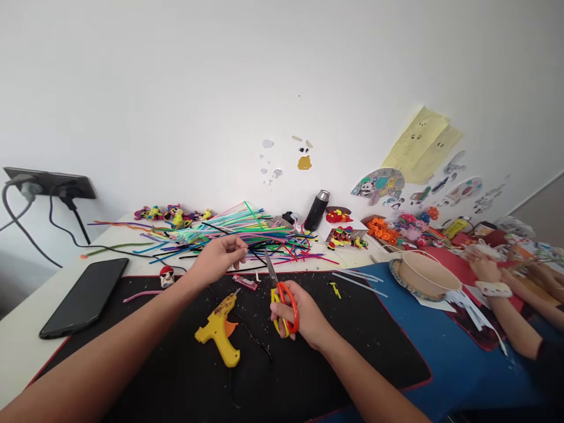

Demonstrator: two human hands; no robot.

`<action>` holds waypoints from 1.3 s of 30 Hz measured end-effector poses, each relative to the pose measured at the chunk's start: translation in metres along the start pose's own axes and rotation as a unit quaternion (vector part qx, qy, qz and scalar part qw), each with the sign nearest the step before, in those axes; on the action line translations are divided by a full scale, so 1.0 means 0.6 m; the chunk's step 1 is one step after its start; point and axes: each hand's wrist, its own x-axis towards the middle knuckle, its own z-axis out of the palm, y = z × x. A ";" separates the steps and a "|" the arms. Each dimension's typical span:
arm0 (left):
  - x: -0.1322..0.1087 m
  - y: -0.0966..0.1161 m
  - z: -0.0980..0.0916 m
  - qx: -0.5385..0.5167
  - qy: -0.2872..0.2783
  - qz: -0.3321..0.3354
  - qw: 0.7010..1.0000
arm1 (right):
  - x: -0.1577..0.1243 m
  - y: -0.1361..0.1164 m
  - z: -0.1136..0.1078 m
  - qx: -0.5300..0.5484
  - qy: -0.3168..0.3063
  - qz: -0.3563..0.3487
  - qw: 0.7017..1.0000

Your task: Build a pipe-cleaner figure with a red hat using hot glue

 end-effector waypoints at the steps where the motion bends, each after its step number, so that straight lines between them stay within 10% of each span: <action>1: 0.007 0.000 0.007 -0.002 0.002 0.005 1.000 | 0.010 -0.002 0.005 0.023 0.003 -0.008 1.000; 10: 0.063 -0.009 0.040 -0.098 0.060 -0.012 0.993 | 0.098 -0.026 0.008 0.177 -0.067 -0.046 0.981; 18: 0.076 -0.011 -0.001 -0.062 0.105 0.023 0.992 | 0.186 -0.032 0.049 0.253 -0.055 -0.076 0.963; 39: 0.066 -0.003 -0.012 0.164 0.169 0.063 0.970 | 0.146 -0.022 0.046 0.090 -0.076 -0.100 0.988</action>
